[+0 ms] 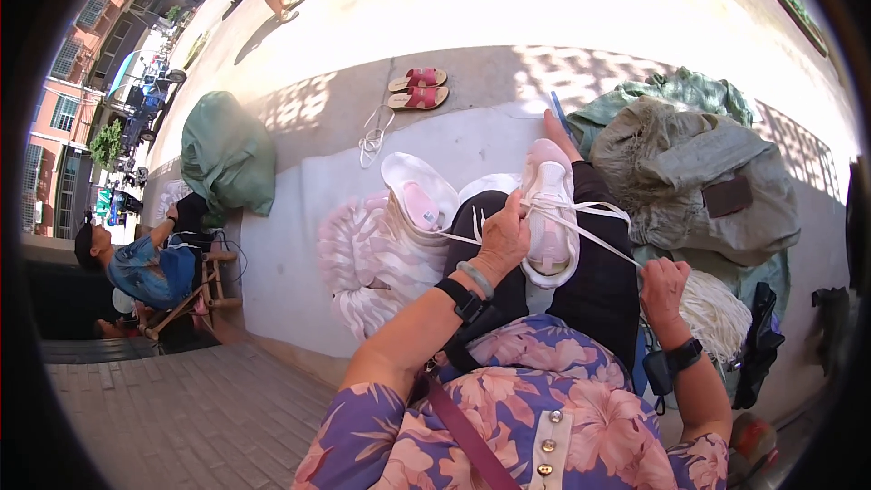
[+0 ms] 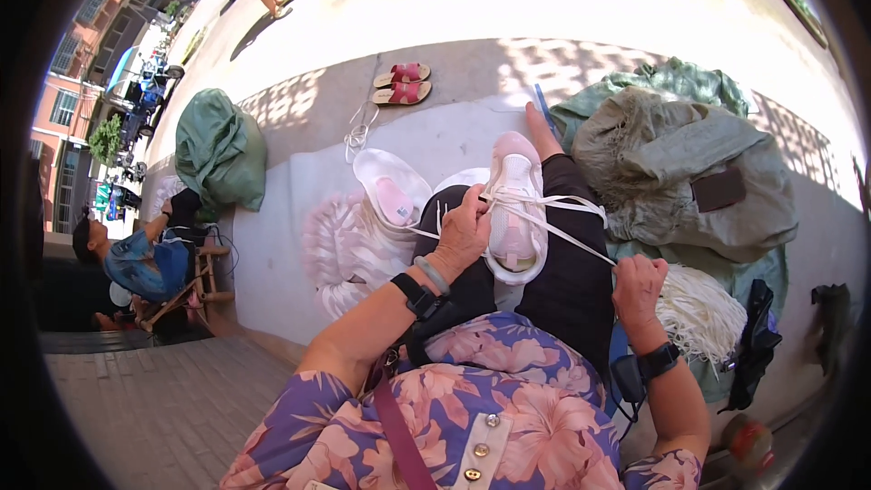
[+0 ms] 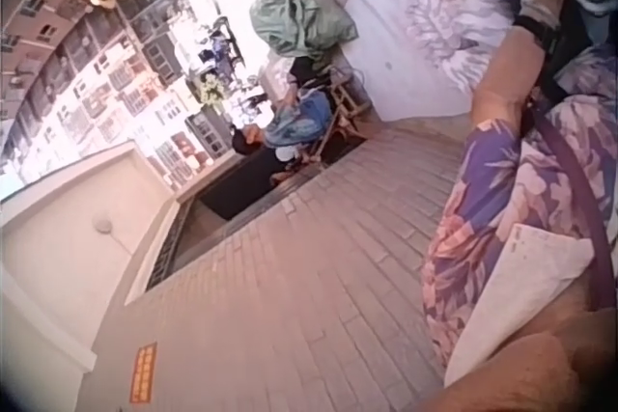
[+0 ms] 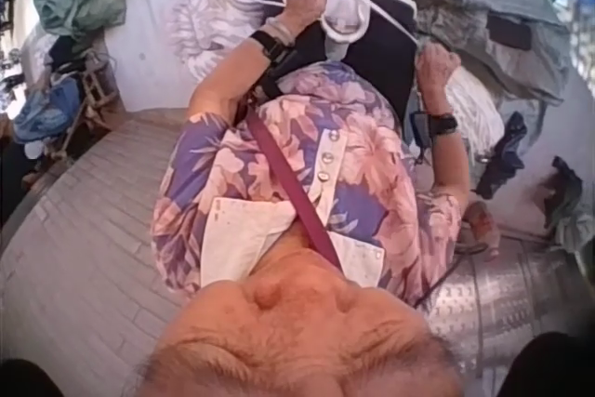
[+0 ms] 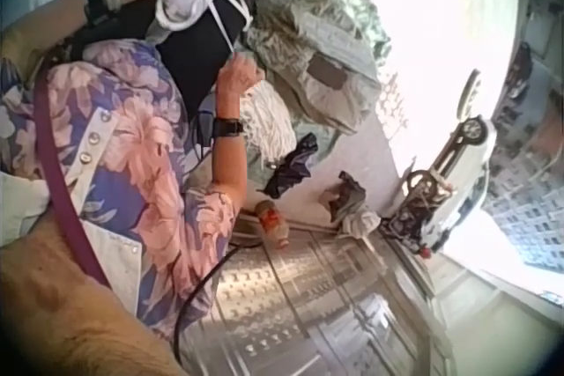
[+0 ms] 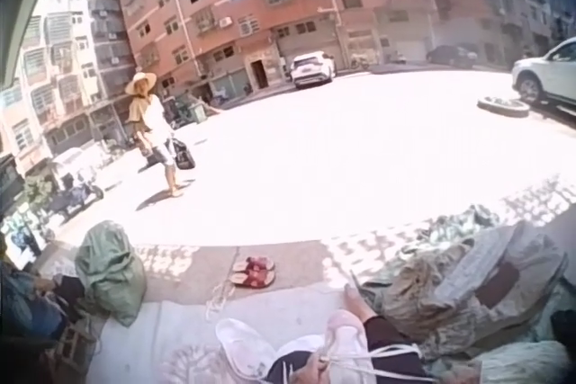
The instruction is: Lacing a white and pink shoe with white shoelaces.
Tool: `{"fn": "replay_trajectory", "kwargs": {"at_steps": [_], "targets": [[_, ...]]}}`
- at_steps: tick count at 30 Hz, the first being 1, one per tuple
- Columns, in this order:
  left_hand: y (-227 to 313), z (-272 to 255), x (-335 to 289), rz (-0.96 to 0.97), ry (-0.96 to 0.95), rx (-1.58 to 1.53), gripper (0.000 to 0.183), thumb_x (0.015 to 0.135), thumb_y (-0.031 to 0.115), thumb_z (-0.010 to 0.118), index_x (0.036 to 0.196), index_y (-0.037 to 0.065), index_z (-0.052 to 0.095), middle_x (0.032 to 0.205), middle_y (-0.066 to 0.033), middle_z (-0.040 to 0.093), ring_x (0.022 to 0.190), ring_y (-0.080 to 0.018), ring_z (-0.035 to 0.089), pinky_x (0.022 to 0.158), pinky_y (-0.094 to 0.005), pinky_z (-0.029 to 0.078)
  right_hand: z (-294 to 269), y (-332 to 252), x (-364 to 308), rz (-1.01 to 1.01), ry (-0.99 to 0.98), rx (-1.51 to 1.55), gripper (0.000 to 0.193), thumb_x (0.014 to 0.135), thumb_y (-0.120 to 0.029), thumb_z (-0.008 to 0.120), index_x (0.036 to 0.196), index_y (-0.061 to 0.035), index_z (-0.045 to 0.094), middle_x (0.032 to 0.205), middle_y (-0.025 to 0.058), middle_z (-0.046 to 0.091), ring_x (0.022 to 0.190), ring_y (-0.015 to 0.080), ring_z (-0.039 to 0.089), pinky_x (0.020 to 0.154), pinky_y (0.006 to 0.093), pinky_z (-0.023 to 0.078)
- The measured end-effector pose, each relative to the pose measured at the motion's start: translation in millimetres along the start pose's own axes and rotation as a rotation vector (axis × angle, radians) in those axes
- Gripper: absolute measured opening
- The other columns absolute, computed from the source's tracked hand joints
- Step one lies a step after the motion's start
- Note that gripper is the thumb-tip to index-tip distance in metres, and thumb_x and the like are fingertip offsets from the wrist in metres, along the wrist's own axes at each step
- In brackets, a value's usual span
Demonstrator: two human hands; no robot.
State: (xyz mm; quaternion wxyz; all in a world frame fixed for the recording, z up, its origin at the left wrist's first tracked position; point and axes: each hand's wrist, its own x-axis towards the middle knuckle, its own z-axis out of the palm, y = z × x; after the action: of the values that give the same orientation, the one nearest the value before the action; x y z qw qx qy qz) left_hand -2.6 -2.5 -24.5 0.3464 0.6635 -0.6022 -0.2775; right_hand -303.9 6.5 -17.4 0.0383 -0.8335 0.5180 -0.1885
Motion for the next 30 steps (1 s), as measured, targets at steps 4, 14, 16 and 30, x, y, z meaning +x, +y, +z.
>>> {"fn": "replay_trajectory", "kwargs": {"at_steps": [4,14,16,30], "targets": [[10,3,2,0.026,-0.028,0.041,0.044,0.077,0.008,0.052,0.118,-0.001,0.039,0.079,-0.0197,0.061,0.076,-0.0359,0.061,0.066,-0.0412,0.048,-8,125,-155,0.312,-0.127,-0.189,0.006,0.079,-0.011,0.054,0.075,-0.0073,0.051,0.075,0.0087,0.051,0.076,0.0279,0.049,0.072,0.0389,0.032],[1,4,32,-0.270,0.033,0.006,0.051,0.078,0.018,0.063,0.117,-0.005,0.040,0.078,-0.0121,0.063,0.060,-0.0165,0.060,0.054,-0.0296,0.048,16,61,-55,0.328,-0.073,0.307,0.013,0.072,-0.007,0.059,0.084,-0.0060,0.056,0.075,0.0087,0.054,0.069,0.0274,0.052,0.068,0.0375,0.036],[-5,7,40,-0.576,0.083,-0.455,0.051,0.076,0.015,0.064,0.117,-0.003,0.039,0.082,-0.0087,0.061,0.063,-0.0134,0.058,0.056,-0.0267,0.047,21,40,-15,0.319,0.045,0.417,0.017,0.071,-0.004,0.059,0.088,-0.0053,0.056,0.078,0.0092,0.055,0.073,0.0278,0.053,0.070,0.0377,0.038],[6,-43,58,-0.348,-0.201,-0.749,0.022,0.084,0.013,0.056,0.100,-0.001,0.054,0.061,-0.0008,0.053,0.053,-0.0079,0.051,0.056,-0.0242,0.046,31,-64,69,0.010,-0.056,0.439,0.017,0.073,-0.013,0.062,0.089,-0.0068,0.058,0.075,0.0073,0.056,0.074,0.0257,0.054,0.067,0.0382,0.039]]}}
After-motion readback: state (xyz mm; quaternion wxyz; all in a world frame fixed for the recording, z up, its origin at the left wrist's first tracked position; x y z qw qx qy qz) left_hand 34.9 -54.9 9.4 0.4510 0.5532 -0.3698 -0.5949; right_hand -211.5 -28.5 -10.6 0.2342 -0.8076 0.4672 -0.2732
